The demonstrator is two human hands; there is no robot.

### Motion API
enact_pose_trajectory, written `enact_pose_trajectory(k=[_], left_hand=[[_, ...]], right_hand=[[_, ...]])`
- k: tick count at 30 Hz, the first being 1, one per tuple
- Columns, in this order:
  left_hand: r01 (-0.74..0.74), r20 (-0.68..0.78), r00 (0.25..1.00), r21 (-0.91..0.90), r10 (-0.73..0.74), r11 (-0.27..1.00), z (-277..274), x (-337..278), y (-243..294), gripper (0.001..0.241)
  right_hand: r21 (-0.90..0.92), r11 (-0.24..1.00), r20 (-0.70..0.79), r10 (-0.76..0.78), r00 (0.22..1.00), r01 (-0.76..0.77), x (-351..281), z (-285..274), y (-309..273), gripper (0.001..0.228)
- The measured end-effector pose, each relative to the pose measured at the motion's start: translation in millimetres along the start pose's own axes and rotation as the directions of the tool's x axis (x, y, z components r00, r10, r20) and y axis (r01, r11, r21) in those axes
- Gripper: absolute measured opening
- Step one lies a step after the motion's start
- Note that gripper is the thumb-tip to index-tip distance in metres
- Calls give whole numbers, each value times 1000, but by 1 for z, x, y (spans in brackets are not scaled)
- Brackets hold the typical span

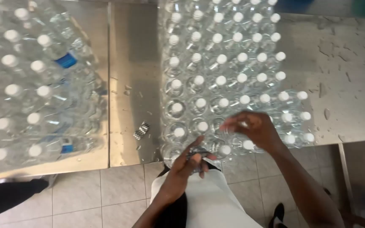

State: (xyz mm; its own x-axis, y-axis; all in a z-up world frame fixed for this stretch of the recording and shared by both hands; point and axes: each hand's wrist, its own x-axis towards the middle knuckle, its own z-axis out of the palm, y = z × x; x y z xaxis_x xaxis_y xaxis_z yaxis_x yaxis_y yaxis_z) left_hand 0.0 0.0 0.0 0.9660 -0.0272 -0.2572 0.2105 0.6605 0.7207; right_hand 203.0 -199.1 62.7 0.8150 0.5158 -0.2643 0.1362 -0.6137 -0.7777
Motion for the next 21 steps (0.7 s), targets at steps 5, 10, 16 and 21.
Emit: enact_pose_trajectory(k=[5,10,16,21], left_hand=[[-32,-24,999,18,32,999,8,2,19,69],[-28,-85,996,83,35,996,17,7,25,69],[-38,-201,978,70,51,997,20,15,18,75],[-30,-266,963,91,53,995,23,24,17,76]], right_hand=[[-50,952,-155,-306,939,302,72,-21,16,19],[70,939,-193,-318,928,337,145,-19,40,24],[57,914,-1,-402,916,402,170,-22,58,20],[-30,918,72,-392,917,395,166,-36,62,28]])
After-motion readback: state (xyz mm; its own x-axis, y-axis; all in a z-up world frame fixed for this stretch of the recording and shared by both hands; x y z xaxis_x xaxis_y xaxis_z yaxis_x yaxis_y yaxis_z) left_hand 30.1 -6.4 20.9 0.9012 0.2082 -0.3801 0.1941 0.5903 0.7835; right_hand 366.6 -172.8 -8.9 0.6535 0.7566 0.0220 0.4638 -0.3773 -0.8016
